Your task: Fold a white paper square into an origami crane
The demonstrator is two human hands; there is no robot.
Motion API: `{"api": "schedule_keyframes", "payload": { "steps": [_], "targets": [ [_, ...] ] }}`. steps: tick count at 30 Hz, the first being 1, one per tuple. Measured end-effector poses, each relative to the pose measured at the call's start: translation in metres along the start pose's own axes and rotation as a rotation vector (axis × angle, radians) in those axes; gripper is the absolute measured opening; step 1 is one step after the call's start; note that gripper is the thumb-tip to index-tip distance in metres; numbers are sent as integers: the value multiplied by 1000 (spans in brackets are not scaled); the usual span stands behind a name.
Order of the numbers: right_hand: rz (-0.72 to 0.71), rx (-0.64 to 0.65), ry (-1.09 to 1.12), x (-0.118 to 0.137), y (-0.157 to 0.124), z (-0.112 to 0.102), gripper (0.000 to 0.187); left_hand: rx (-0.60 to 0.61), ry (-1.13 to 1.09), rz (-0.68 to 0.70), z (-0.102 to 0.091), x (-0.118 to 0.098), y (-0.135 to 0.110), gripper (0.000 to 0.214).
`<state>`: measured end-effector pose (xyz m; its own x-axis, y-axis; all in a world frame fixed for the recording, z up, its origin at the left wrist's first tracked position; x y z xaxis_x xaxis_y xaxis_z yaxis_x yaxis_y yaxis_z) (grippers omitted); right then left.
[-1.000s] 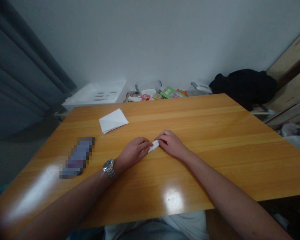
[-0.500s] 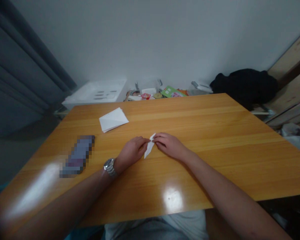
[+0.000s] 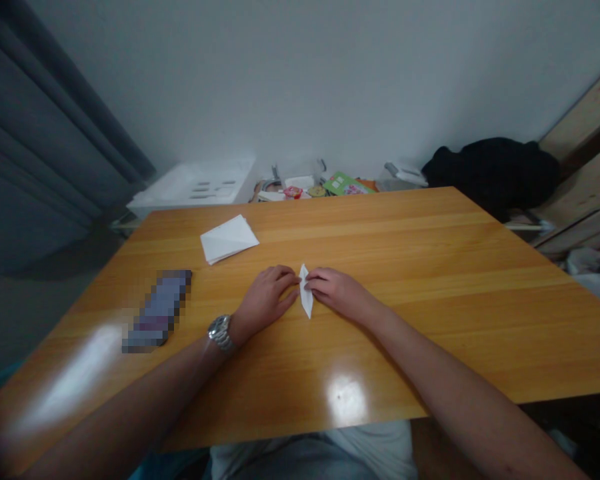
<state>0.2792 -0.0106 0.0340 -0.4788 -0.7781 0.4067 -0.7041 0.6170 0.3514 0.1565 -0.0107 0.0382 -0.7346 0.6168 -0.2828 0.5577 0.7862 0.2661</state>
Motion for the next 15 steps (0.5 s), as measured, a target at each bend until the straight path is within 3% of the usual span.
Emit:
{"api": "schedule_keyframes", "payload": {
  "steps": [5, 15],
  "targets": [
    [-31, 18, -18, 2, 0, 4, 21, 8, 3, 8, 0, -1, 1, 21],
    [-5, -100, 142, -5, 0, -6, 13, 54, 77, 94, 2, -12, 1, 19]
  ]
}}
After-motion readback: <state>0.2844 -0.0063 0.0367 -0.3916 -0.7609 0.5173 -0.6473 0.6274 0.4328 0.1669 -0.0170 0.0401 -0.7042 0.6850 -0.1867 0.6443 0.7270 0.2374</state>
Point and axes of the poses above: each hand's wrist, its own y-axis towards the middle knuckle, its own z-axis out of the palm, x = y × z, the point moved 9 cm from there along y, towards the middle knuckle, and after that the axes turned 3 degrees about x, right-handed, at the moved point
